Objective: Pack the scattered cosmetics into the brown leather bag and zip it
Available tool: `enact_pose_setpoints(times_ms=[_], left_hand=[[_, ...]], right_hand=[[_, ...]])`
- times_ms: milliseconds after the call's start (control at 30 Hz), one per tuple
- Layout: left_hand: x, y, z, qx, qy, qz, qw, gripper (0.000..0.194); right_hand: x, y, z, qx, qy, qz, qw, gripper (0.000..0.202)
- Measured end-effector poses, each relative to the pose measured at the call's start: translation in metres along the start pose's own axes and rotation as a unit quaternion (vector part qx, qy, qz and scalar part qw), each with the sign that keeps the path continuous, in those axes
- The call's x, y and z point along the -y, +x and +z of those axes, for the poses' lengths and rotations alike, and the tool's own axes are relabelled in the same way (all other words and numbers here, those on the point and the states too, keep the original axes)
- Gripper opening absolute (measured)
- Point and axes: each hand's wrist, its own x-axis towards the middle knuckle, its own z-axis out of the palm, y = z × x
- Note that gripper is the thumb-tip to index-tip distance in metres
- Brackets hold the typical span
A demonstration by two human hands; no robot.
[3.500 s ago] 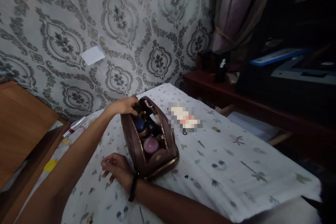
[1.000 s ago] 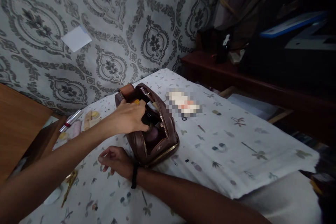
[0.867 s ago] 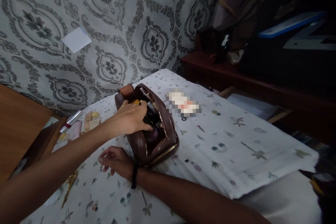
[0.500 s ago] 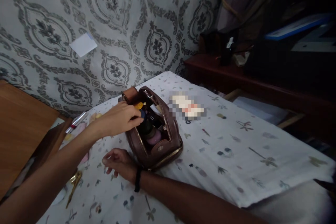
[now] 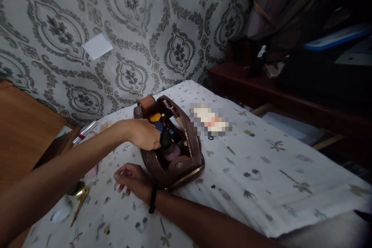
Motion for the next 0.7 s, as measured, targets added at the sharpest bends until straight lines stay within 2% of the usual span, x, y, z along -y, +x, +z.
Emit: enact_pose_setpoints(times_ms=[100, 233, 367, 500, 700], left_hand=[[0.001, -0.001, 0.001, 0.002, -0.002, 0.005, 1.000, 0.033], [-0.002, -0.003, -0.002, 0.034, 0.034, -0.004, 0.999, 0.033], [-0.008, -0.005, -0.006, 0.033, 0.038, -0.016, 0.999, 0.031], [-0.013, -0.006, -0.009, 0.049, 0.064, -0.030, 0.996, 0.036], [-0.010, -0.005, -0.008, 0.015, 0.040, -0.045, 0.998, 0.036]], right_hand=[[0.000, 0.000, 0.000, 0.001, -0.001, 0.004, 1.000, 0.053], [-0.001, 0.001, 0.000, -0.004, -0.009, 0.004, 1.000, 0.055], [-0.002, 0.002, 0.000, -0.002, -0.021, -0.004, 1.000, 0.058], [-0.003, 0.002, 0.000, 0.001, -0.028, -0.006, 1.000, 0.059], [-0.002, 0.000, -0.001, 0.003, -0.042, -0.005, 0.999, 0.057]])
